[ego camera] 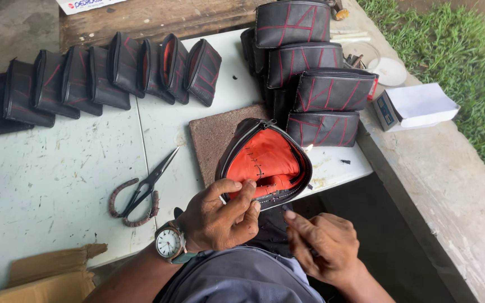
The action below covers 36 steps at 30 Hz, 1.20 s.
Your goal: The person repeatedly picks up small black pouches with red stitching from a table, opens them to reveal an orange interior, and places them back down. The person handles the pouches one at a time, inspecting the exterior and interior before stacking them.
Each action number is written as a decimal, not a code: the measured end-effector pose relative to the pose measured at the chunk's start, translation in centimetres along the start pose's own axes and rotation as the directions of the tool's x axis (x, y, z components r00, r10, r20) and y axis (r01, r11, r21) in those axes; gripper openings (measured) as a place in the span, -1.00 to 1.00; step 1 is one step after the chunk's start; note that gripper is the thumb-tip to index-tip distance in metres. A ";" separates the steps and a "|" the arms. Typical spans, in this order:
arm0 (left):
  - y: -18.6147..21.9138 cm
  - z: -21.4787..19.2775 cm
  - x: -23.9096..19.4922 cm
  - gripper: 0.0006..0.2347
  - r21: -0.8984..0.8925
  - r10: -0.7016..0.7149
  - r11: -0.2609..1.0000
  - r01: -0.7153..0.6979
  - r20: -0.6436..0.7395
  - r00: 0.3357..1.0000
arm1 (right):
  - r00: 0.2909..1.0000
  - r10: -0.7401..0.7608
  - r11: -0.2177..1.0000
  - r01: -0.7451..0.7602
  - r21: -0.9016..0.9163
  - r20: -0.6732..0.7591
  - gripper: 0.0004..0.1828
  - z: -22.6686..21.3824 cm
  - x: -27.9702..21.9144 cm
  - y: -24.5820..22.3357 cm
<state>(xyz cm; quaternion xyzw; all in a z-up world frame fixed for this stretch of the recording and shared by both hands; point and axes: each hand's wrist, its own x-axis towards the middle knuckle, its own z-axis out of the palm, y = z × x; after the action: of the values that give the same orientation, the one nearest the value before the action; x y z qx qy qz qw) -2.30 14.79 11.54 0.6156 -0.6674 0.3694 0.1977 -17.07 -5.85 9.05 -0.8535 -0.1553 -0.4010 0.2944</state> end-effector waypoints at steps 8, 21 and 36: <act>0.0 0.6 0.3 -0.82 -0.065 -0.030 0.997 0.032 0.023 0.999 | 0.941 0.273 0.954 -0.292 0.072 0.201 -0.46 0.8 -0.3 0.3; 5.4 3.0 -4.2 -0.74 -0.742 -0.783 -0.412 0.529 0.585 0.210 | 0.840 0.523 0.792 -0.541 0.282 0.145 0.25 3.1 -0.5 4.0; 1.2 0.1 -5.0 -0.55 -0.749 -0.725 -0.661 0.042 0.652 0.222 | 0.719 0.325 0.266 -0.693 0.670 0.614 -0.03 12.7 -5.2 5.0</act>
<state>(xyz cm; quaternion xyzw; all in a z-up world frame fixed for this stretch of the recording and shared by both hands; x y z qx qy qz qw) -2.65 18.06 7.60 0.3600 -0.0820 -0.3136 0.8749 -10.33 -1.89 -3.30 -0.6349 -0.0972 0.0189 0.7662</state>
